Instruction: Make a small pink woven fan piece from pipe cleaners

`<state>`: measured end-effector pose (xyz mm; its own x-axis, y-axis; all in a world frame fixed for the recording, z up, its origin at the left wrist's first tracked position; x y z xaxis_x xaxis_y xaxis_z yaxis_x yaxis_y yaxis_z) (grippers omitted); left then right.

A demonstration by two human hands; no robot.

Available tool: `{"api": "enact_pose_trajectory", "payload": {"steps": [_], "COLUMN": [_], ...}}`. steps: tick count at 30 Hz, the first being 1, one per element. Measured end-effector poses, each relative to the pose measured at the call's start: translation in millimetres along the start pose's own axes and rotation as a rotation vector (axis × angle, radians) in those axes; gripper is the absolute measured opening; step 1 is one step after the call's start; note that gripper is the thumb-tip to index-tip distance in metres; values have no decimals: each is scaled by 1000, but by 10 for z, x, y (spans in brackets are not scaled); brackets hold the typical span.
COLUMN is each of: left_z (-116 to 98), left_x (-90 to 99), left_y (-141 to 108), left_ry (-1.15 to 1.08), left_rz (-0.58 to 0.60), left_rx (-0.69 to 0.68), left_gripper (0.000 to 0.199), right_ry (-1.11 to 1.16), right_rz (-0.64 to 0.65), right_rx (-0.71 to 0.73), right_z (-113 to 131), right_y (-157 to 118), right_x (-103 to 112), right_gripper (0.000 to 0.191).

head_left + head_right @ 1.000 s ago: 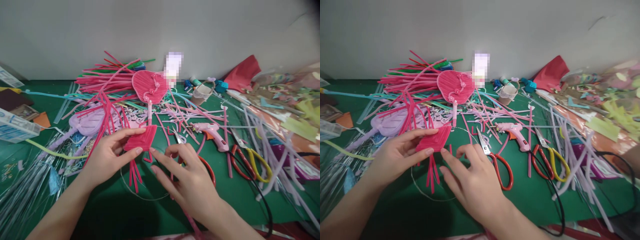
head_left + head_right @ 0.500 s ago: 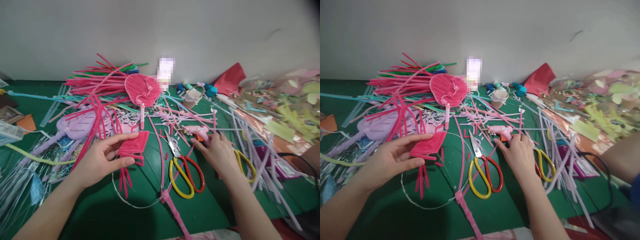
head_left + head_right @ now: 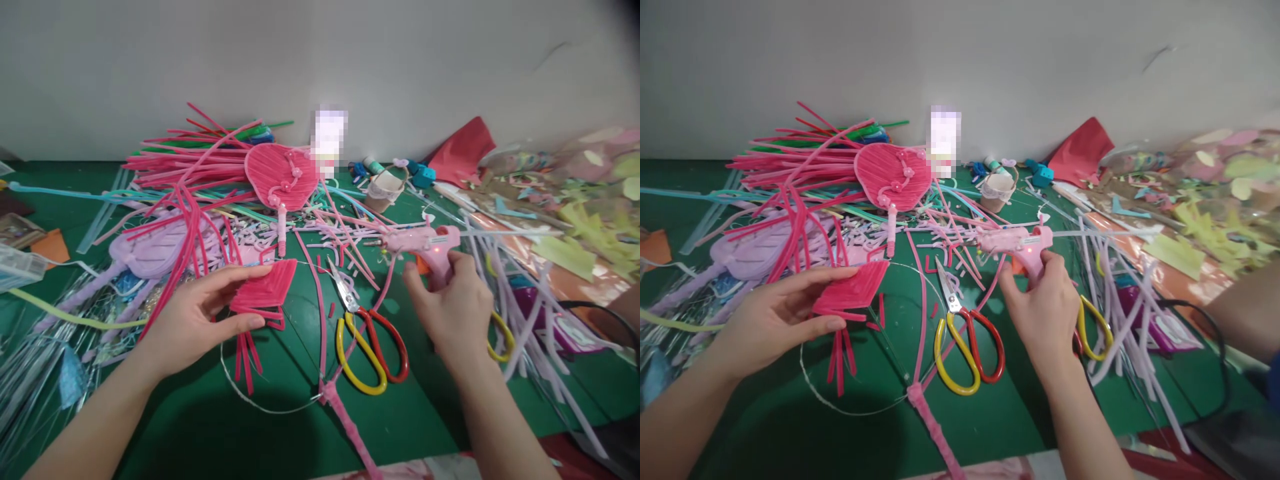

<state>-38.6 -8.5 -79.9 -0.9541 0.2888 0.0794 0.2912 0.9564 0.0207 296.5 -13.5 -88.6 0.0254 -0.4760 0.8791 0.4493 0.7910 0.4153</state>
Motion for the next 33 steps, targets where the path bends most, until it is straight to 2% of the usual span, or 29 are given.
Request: {"api": "enact_pose_trajectory", "payload": {"steps": [2,5,9,17,25,33], "left_z": [-14,-32,-31,-32,-37,-41], "left_x": [-5,-20,-25,-24,-28,-32], "left_y": [0,1,-7,-29,-33,-32], "left_ry": [-1,23,62,75,70,69], "left_rz": [-10,10,33,39,25,25], "left_rx": [-37,-106,-149,-135,-105,-109], "left_gripper": [51,53,57,58,56,56], "right_ry": [52,113,141,171,159,159], "right_rz": [-62,-137,-190,-206,-143,-135], "right_rx": [107,291,475,515,527,528], "right_z": [154,393,594,594,598,599], "right_y": [-113,-332,-578,-661,-670,-669], "right_x": [155,367,459,390,372,370], "right_gripper": [35,35,36,32,25,21]}}
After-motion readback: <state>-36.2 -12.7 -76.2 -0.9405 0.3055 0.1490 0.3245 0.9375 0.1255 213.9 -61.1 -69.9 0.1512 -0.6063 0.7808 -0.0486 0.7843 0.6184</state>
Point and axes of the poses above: each hand's wrist, its own y-axis towards the middle knuckle, its own x-axis out of the back of the hand, z = x × y, the point moved 4 cm from there along y, towards the middle knuckle, and after that the axes turned 12 degrees about -y, right-handed, at the moved point
